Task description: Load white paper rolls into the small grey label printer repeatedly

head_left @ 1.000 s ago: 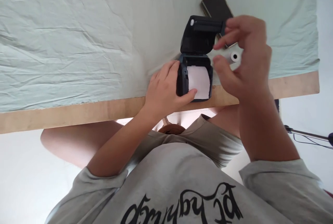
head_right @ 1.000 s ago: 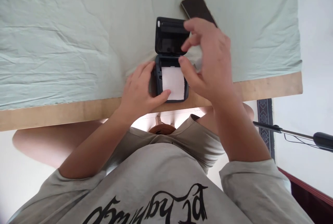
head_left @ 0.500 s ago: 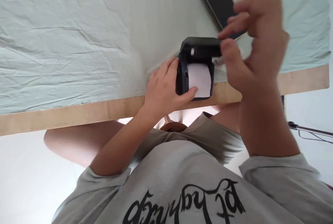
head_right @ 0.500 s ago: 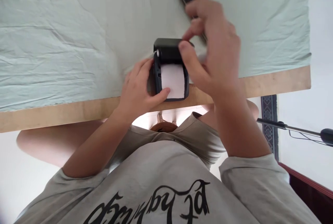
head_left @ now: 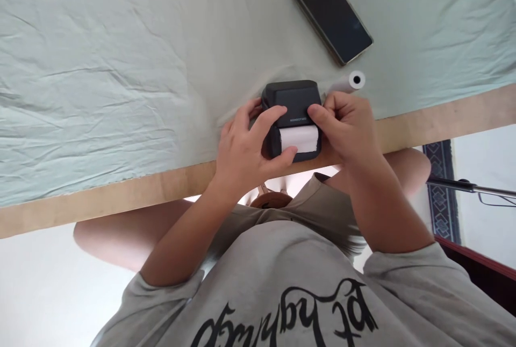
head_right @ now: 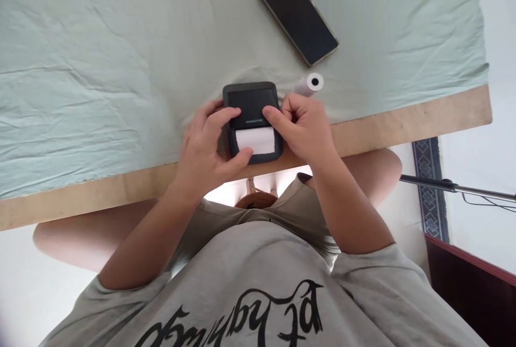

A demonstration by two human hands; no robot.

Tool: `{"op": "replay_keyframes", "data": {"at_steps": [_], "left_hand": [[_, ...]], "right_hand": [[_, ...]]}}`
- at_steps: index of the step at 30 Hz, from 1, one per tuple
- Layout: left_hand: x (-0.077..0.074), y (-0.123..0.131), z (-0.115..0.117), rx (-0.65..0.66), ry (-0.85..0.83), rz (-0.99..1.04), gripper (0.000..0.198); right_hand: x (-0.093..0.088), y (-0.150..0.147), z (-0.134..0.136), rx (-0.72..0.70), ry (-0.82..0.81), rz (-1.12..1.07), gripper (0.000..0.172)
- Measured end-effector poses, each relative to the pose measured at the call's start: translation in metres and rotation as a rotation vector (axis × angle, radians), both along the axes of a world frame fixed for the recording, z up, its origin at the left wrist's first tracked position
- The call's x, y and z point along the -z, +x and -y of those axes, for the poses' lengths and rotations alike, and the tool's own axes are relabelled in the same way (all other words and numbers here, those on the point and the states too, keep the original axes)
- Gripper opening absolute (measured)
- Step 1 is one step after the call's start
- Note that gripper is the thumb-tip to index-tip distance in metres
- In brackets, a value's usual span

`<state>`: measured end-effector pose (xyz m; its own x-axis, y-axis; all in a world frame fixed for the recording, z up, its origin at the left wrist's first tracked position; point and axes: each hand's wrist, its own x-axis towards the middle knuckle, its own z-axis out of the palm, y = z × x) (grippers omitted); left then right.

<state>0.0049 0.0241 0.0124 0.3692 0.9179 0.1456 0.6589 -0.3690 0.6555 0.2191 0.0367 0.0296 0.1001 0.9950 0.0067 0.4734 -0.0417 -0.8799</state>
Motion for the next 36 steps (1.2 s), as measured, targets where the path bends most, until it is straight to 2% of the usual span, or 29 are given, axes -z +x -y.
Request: {"op": "replay_keyframes", "data": {"at_steps": [4,10,12,16,19,21,23,26,32,36], "left_hand": [[0.001,0.002,0.001,-0.001,0.007,-0.002,0.059],[0.004,0.004,-0.001,-0.024,0.024,-0.023,0.060],[0.003,0.002,0.000,-0.003,0.014,-0.056,0.071],[0.004,-0.004,0.009,0.051,0.005,-0.148,0.108],[0.008,-0.006,0.015,0.062,0.029,-0.214,0.110],[0.011,-0.006,0.017,0.058,0.035,-0.230,0.109],[0.013,-0.006,0.016,0.058,0.034,-0.227,0.108],[0.013,-0.006,0.015,0.066,0.034,-0.199,0.107],[0.007,-0.014,0.012,0.096,0.075,-0.136,0.102],[0.005,-0.027,0.003,0.079,0.072,-0.122,0.104]], "right_hand": [[0.001,0.002,0.002,-0.025,-0.032,-0.041,0.057],[0.003,0.003,0.003,-0.086,-0.047,0.011,0.057],[0.007,0.004,0.006,-0.099,-0.014,0.017,0.054],[0.017,0.006,0.016,-0.035,0.067,0.070,0.041],[0.022,0.008,0.020,0.048,0.066,0.131,0.019],[0.024,0.009,0.018,0.049,0.098,0.223,0.027],[0.025,0.010,0.016,-0.004,0.150,0.323,0.039],[0.024,0.012,0.016,-0.089,0.178,0.400,0.048],[0.012,0.000,0.029,-0.113,0.188,0.401,0.054],[0.006,-0.012,0.021,-0.128,0.180,0.416,0.054]]}}
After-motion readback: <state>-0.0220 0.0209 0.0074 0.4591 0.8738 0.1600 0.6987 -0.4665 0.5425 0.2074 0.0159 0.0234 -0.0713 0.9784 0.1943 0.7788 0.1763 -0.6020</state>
